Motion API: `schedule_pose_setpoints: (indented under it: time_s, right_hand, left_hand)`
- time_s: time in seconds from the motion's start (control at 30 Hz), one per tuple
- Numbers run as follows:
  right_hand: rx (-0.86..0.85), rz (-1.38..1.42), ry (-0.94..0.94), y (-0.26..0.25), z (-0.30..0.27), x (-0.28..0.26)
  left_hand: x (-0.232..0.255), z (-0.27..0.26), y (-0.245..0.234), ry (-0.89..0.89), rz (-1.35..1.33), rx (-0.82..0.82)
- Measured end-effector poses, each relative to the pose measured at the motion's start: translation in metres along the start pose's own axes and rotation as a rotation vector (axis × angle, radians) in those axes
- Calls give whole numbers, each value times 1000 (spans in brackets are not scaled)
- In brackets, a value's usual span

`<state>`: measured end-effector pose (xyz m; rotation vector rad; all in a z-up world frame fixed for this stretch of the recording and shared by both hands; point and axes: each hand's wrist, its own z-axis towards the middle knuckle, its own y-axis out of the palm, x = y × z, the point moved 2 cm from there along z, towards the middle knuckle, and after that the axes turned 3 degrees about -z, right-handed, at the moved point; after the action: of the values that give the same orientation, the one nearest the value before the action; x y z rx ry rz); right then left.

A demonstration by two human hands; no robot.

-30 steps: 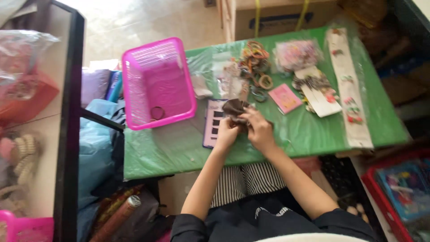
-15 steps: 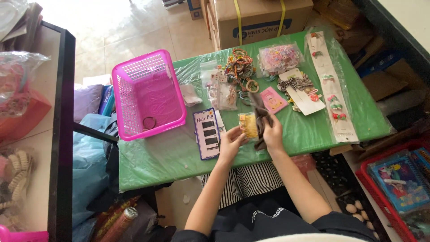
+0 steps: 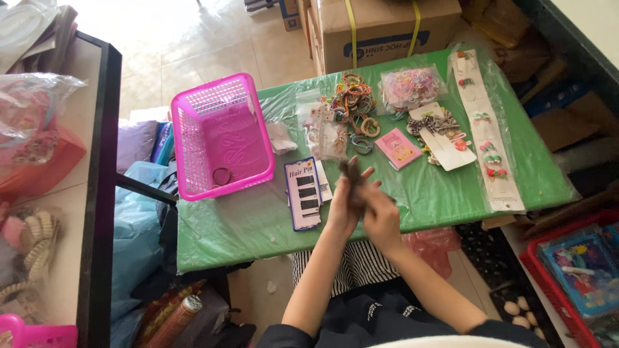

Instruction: Sorting various hair accessories such as elastics, clips, and pins on a table and into a basket.

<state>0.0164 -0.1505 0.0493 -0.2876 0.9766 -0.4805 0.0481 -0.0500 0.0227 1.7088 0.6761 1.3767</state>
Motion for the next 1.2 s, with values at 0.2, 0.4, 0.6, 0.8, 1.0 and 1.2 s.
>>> schedule_pose_setpoints:
  time_s: [0.2, 0.4, 0.6, 0.8, 1.0, 1.2]
  right_hand:
    - [91, 103, 104, -13, 45, -24]
    - [111, 37, 88, 1, 35, 7]
    - [101, -116, 240, 5, 42, 61]
    - [168, -99, 272, 1, 53, 58]
    - [2, -270, -97, -6, 79, 43]
    - [13, -322, -165, -18, 94, 63]
  left_hand:
    - [-10, 1, -5, 92, 107, -103]
    - [-39, 20, -30, 298, 159, -69]
    - [-43, 8, 9, 409, 412, 35]
    - [-54, 9, -9, 547, 747, 29]
    - [-13, -4, 14, 366, 639, 56]
    - [67, 10, 20, 334, 1412, 402]
